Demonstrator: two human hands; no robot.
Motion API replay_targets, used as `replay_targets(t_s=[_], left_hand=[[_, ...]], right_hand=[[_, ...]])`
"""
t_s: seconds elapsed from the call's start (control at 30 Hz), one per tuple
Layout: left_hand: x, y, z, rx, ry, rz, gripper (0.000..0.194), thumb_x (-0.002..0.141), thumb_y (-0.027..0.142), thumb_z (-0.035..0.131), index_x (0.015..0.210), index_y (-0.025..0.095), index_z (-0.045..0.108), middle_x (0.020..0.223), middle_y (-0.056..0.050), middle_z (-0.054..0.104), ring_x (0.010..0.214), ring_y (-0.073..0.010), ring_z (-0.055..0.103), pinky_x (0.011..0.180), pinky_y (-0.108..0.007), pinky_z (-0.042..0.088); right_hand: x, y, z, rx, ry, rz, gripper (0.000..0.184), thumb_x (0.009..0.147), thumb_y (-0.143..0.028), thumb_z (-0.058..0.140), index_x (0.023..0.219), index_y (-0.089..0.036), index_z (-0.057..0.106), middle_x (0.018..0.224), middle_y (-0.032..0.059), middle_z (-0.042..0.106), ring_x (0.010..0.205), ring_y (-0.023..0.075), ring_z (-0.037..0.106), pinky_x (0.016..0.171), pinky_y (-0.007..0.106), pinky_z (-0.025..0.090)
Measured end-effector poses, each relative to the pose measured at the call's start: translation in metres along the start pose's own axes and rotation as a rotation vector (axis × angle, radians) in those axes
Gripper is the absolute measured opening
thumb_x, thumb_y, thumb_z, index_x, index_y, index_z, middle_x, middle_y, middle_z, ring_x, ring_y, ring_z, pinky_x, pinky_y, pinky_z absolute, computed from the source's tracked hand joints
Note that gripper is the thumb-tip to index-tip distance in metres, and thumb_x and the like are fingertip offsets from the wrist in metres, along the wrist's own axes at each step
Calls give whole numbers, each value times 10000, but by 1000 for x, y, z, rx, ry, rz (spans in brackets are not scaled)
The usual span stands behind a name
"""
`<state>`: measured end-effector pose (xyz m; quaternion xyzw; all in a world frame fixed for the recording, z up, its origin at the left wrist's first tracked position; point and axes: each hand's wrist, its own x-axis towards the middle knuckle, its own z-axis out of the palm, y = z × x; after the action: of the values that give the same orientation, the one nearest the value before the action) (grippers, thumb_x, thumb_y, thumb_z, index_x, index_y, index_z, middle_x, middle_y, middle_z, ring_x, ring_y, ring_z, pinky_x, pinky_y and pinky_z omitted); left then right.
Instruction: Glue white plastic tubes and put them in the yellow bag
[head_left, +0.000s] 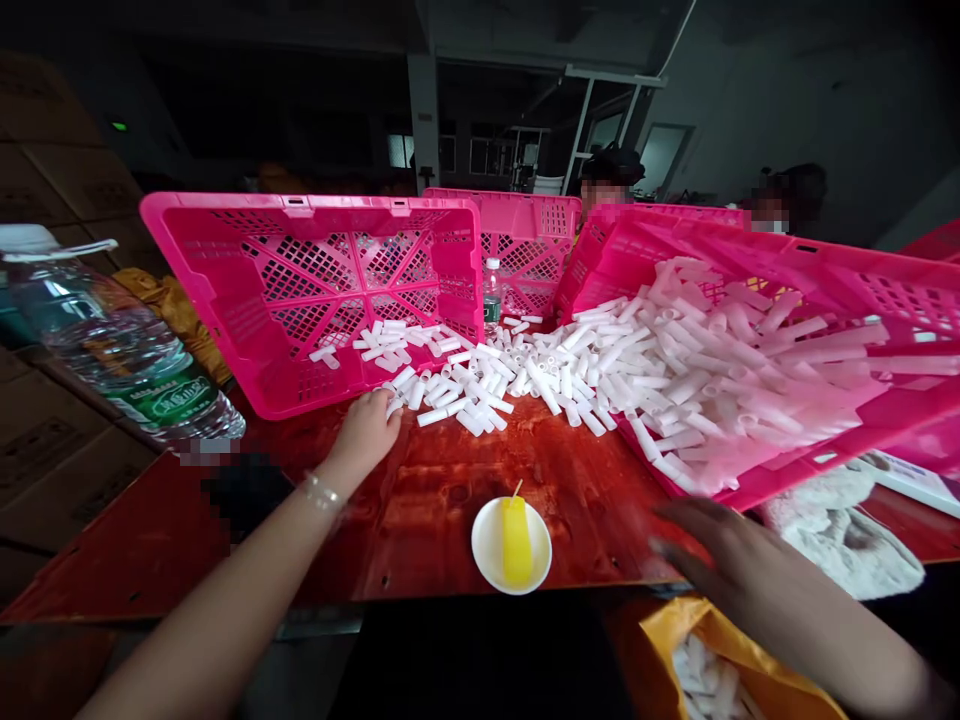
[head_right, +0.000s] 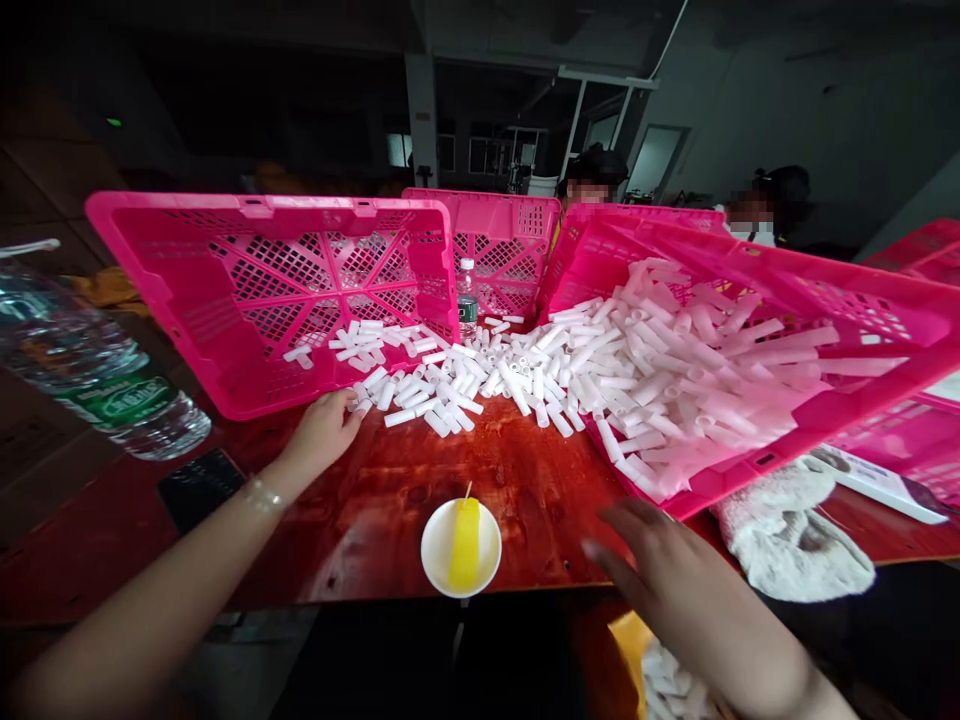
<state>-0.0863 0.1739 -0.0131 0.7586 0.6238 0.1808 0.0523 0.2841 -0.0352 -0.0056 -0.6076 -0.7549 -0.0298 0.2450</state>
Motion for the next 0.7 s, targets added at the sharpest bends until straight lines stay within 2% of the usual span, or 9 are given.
replay_targets(t_s=[0.1,0.17,0.2,0.27,0.37,0.47,0.57,0.7], left_hand=[[37,-25,10,43,-74,-63,167,852,232,522,957,135,609,969,-113,677,925,-243,629,822,-310,474],[41,-29,16,67,-125,-110,113,821,244,550,853,158,615,842,-82,685,799,-227,646,708,-283,476],[39,-29,18,76,-146,-130,111,809,263,561,826,167,613,795,-72,681,751,-223,646,666,-276,468],[32,-28,19,87,-184,-154,150,780,319,593,824,177,610,755,-62,673,710,-225,642,623,-270,454],[18,-29,15,79,-248,-138,212,708,339,662,839,178,621,781,-77,676,746,-252,646,644,-287,456],[1,-22,10,35,-298,-71,161,668,225,668,819,174,647,837,-93,672,838,-273,641,738,-319,465],[-26,-2,10,-56,-313,34,174,741,224,598,903,200,653,926,-61,649,927,-225,618,829,-293,460],[-81,27,18,-345,-257,135,200,861,320,453,944,206,596,957,-48,633,948,-206,605,876,-317,472]], right_hand=[[110,-27,44,16,-250,132,278,939,-201,428,947,-178,704,940,87,712,836,202,666,757,292,497],[173,-43,81,8,-252,150,316,918,-93,401,1048,-138,686,1060,108,690,964,202,643,845,277,473],[197,-48,99,7,-264,147,314,919,-89,409,1070,-137,680,1096,107,679,1004,199,628,879,267,461],[224,-52,128,0,-304,141,255,933,-135,455,1050,-145,681,1101,97,674,1023,194,617,910,277,456],[232,-43,150,-31,-392,169,194,929,-272,549,1037,-144,645,1072,73,660,971,191,626,876,366,498],[222,-30,151,-73,-462,221,253,923,-327,565,1101,-149,599,1116,72,624,967,194,621,845,406,520],[205,-19,136,-88,-514,265,259,918,-320,574,1114,-151,590,1105,68,623,945,190,625,823,395,527],[163,-8,97,-60,-482,289,139,880,-246,591,905,-116,633,930,92,663,831,179,629,756,321,504]])
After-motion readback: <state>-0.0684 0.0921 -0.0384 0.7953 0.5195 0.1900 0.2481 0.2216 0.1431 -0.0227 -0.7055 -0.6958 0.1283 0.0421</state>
